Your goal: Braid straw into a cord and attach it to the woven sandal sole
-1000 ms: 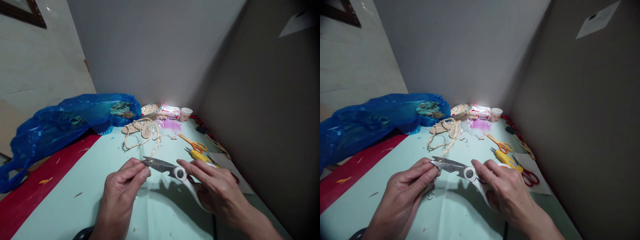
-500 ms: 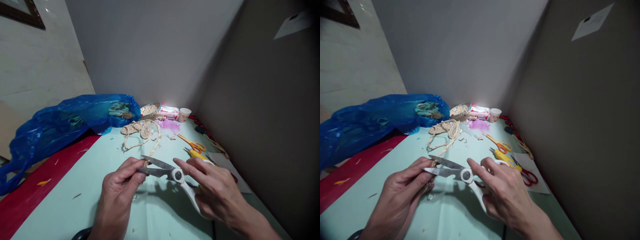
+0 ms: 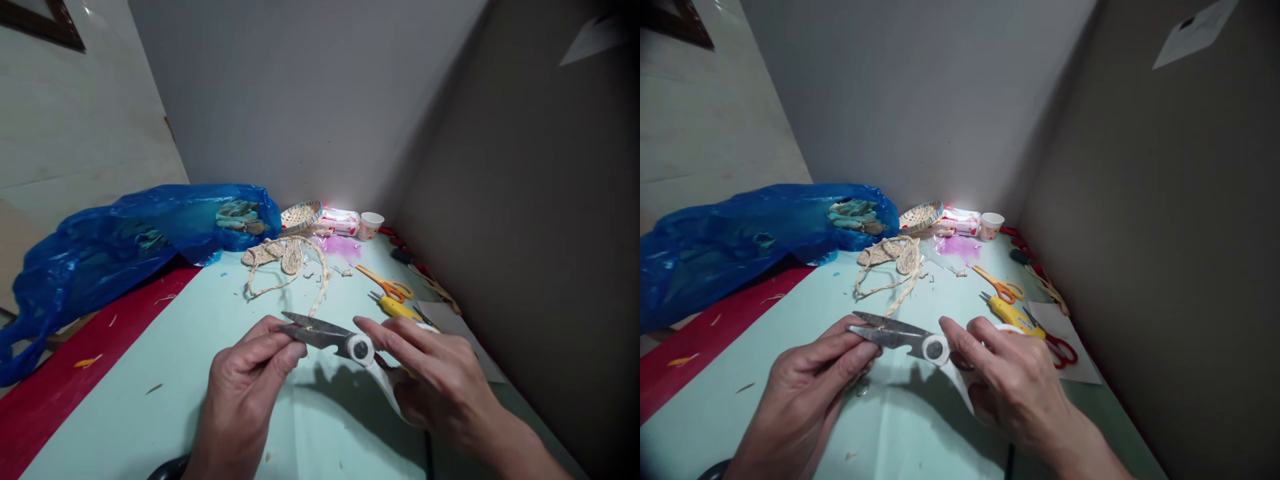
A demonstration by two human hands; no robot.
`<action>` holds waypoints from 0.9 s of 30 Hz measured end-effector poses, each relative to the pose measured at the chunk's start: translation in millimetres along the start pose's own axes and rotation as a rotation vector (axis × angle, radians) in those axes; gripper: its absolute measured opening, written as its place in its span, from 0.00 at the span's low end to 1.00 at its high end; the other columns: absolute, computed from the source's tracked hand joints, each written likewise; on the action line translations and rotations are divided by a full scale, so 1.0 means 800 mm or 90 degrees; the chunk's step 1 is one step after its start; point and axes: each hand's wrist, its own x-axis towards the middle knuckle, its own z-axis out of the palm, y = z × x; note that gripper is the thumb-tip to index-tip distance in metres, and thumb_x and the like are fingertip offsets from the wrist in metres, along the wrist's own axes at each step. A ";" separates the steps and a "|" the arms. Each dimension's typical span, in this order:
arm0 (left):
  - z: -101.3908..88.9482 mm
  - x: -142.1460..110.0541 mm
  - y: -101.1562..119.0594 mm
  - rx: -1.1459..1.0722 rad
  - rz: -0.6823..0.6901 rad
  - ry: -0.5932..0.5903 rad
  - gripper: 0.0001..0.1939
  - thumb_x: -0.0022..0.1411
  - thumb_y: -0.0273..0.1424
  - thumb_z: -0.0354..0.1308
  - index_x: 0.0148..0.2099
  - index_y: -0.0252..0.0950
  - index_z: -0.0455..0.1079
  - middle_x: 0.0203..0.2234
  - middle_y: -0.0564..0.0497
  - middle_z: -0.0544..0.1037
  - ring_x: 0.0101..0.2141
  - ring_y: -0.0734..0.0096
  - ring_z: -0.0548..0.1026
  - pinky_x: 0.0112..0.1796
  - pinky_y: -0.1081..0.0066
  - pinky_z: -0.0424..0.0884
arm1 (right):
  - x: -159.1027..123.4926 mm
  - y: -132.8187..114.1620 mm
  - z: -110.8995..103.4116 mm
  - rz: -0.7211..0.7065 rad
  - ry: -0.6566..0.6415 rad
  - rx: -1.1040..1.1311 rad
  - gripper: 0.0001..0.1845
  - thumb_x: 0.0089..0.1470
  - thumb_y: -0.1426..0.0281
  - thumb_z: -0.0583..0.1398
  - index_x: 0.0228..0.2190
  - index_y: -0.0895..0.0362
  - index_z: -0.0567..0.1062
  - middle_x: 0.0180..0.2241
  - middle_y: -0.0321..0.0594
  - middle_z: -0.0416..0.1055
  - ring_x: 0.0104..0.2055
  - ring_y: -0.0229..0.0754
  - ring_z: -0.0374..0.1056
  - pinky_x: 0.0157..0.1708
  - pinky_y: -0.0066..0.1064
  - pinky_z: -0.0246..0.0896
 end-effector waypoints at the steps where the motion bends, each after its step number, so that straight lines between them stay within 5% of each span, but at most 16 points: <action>1: 0.000 0.000 -0.001 -0.004 0.000 0.009 0.06 0.55 0.26 0.64 0.30 0.40 0.81 0.30 0.51 0.75 0.34 0.70 0.72 0.34 0.75 0.67 | -0.001 0.001 0.001 -0.001 0.004 0.001 0.37 0.43 0.84 0.52 0.56 0.53 0.62 0.33 0.38 0.71 0.26 0.39 0.67 0.23 0.29 0.56; 5: -0.002 0.004 -0.008 -0.016 -0.007 0.032 0.04 0.53 0.27 0.66 0.31 0.41 0.82 0.29 0.52 0.75 0.30 0.72 0.70 0.29 0.76 0.65 | -0.002 0.002 0.008 0.003 0.010 0.012 0.36 0.46 0.84 0.51 0.57 0.52 0.61 0.31 0.36 0.69 0.24 0.37 0.64 0.22 0.28 0.54; 9: -0.009 0.006 -0.014 -0.031 -0.059 0.004 0.05 0.56 0.31 0.65 0.36 0.42 0.81 0.33 0.53 0.75 0.33 0.72 0.70 0.34 0.75 0.66 | 0.004 -0.004 0.008 0.044 0.018 0.107 0.31 0.50 0.81 0.55 0.55 0.50 0.65 0.32 0.37 0.69 0.25 0.36 0.63 0.24 0.27 0.56; 14: -0.009 0.002 -0.008 -0.050 -0.116 0.026 0.08 0.57 0.35 0.65 0.40 0.42 0.79 0.35 0.52 0.76 0.35 0.71 0.69 0.38 0.73 0.64 | 0.014 -0.005 -0.001 0.244 0.127 0.331 0.18 0.52 0.68 0.65 0.45 0.51 0.72 0.30 0.35 0.67 0.28 0.37 0.64 0.25 0.26 0.60; 20: -0.003 0.000 0.006 -0.060 -0.136 0.042 0.11 0.58 0.40 0.62 0.37 0.38 0.78 0.20 0.55 0.65 0.26 0.74 0.60 0.29 0.75 0.57 | 0.021 0.004 0.001 0.485 0.034 0.567 0.21 0.49 0.62 0.66 0.45 0.52 0.71 0.29 0.34 0.66 0.22 0.33 0.60 0.18 0.24 0.53; 27: 0.002 0.002 0.010 -0.073 -0.273 -0.089 0.12 0.58 0.38 0.60 0.29 0.35 0.76 0.15 0.58 0.53 0.22 0.75 0.49 0.26 0.74 0.52 | 0.038 -0.014 0.006 0.522 0.082 0.809 0.16 0.49 0.64 0.67 0.36 0.55 0.69 0.41 0.39 0.69 0.27 0.34 0.70 0.24 0.25 0.64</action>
